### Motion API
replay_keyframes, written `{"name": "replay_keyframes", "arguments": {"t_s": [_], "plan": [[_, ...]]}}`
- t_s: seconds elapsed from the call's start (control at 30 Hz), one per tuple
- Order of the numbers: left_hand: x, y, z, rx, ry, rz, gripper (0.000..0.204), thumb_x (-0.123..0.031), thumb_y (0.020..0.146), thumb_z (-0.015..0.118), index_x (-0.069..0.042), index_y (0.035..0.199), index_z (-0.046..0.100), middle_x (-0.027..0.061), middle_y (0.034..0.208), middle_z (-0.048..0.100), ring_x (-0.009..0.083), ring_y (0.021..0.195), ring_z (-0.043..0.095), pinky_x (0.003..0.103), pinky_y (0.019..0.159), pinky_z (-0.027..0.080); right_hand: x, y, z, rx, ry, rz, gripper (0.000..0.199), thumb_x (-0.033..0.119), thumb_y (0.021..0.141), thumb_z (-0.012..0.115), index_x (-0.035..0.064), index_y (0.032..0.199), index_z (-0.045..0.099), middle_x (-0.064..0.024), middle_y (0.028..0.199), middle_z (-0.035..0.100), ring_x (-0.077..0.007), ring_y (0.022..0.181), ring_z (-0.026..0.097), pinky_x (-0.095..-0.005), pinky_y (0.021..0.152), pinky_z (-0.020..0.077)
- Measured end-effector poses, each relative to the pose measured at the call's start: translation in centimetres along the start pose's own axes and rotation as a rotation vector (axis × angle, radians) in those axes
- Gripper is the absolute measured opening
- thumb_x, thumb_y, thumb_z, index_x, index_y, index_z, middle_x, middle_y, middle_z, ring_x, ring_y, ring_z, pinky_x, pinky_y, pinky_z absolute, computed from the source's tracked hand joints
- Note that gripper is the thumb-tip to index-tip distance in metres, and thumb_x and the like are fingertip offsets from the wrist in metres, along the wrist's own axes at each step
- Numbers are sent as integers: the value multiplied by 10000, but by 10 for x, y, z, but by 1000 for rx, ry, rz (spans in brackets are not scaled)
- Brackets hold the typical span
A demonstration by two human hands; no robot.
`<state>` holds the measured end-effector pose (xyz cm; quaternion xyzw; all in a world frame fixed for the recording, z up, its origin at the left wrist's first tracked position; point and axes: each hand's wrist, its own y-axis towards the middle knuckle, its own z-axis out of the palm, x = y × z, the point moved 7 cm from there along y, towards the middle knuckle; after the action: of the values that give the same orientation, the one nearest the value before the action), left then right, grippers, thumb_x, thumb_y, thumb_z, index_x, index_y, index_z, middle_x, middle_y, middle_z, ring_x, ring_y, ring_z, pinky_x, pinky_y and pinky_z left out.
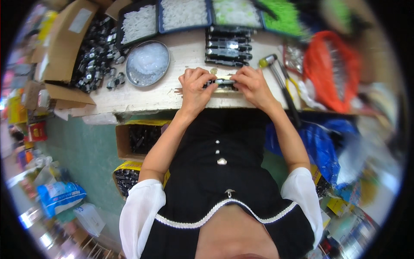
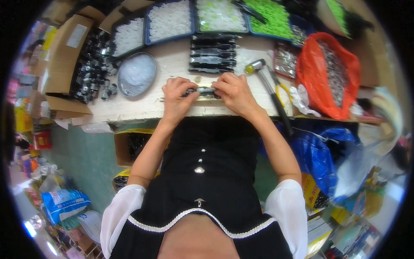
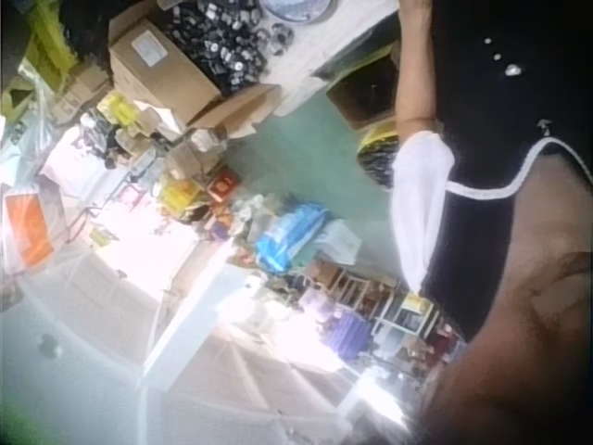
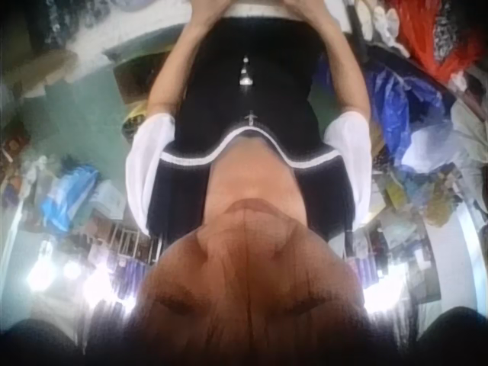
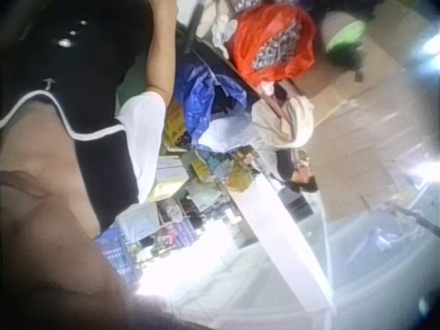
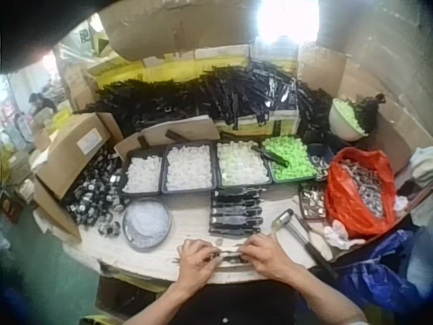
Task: The person assembles small lock mechanisms at a cluttered workbench. They repeatedly pick up a metal lock body, insert a white plastic pin and a green plastic pin, and use a hammer to tap the pins into place. The person then places the assembled unit into a cardboard box.
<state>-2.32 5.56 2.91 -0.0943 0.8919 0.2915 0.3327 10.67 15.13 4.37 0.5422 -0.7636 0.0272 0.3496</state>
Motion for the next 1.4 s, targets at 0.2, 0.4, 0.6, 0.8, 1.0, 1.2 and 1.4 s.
{"name": "replay_keyframes", "arguments": {"t_s": [0.2, 0.4, 0.6, 0.8, 1.0, 1.2, 1.4], "plan": [[0, -1, 0, 0, 13, 6, 139, -107, 642, 707, -120, 775, 667, -13, 841, 589, 187, 871, 491, 334, 787, 303, -2, 0, 1, 11, -7, 1, 194, 34, 722, 650, 73, 911, 644, -35, 843, 567, -200, 793, 543, -322, 713, 314], [-1, -1, 0, -8, 7, 4, 129, -107, 644, 705, -123, 766, 665, -16, 840, 587, 186, 871, 491, 336, 788, 304, -2, 0, 2, 8, -5, 7, 172, 43, 717, 650, 77, 885, 638, -21, 825, 552, -192, 835, 547, -344, 691, 323], [-1, -1, 0, -15, 12, 18, 114, -102, 641, 705, -126, 746, 666, -19, 840, 588, 186, 870, 492, 338, 779, 303, -2, 0, 2, 13, -3, 12, 176, 40, 716, 648, 79, 887, 640, -23, 828, 552, -194, 830, 546, -343, 684, 323], [-4, -2, -1, -28, 28, 75, 107, -87, 629, 715, -133, 711, 661, -28, 840, 591, 179, 862, 494, 339, 762, 299, -3, 0, 2, 19, -13, -5, 177, 39, 721, 644, 75, 894, 637, -28, 837, 550, -196, 846, 544, -345, 695, 325], [-6, 0, 0, -23, 55, 89, 103, -77, 628, 717, -128, 693, 657, -31, 816, 590, 177, 839, 498, 338, 752, 296, 0, -1, 1, 11, -10, -23, 209, 23, 732, 635, 71, 936, 640, -53, 852, 563, -213, 812, 546, -327, 722, 334], [-5, 0, 0, -15, 56, 85, 100, -70, 627, 716, -125, 682, 654, -35, 807, 587, 176, 834, 496, 343, 746, 293, 2, -6, -1, 6, -96, -100, 246, 23, 714, 623, 102, 945, 647, -45, 877, 566, -218, 832, 541, -334, 710, 345], [-7, 1, 1, -11, 83, 91, 104, -69, 622, 716, -129, 681, 654, -34, 806, 583, 179, 832, 494, 342, 736, 293, 12, -12, -4, -2, -347, -256, 277, 18, 691, 569, 159, 924, 624, 7, 872, 546, -175, 846, 515, -339, 714, 336]]}}
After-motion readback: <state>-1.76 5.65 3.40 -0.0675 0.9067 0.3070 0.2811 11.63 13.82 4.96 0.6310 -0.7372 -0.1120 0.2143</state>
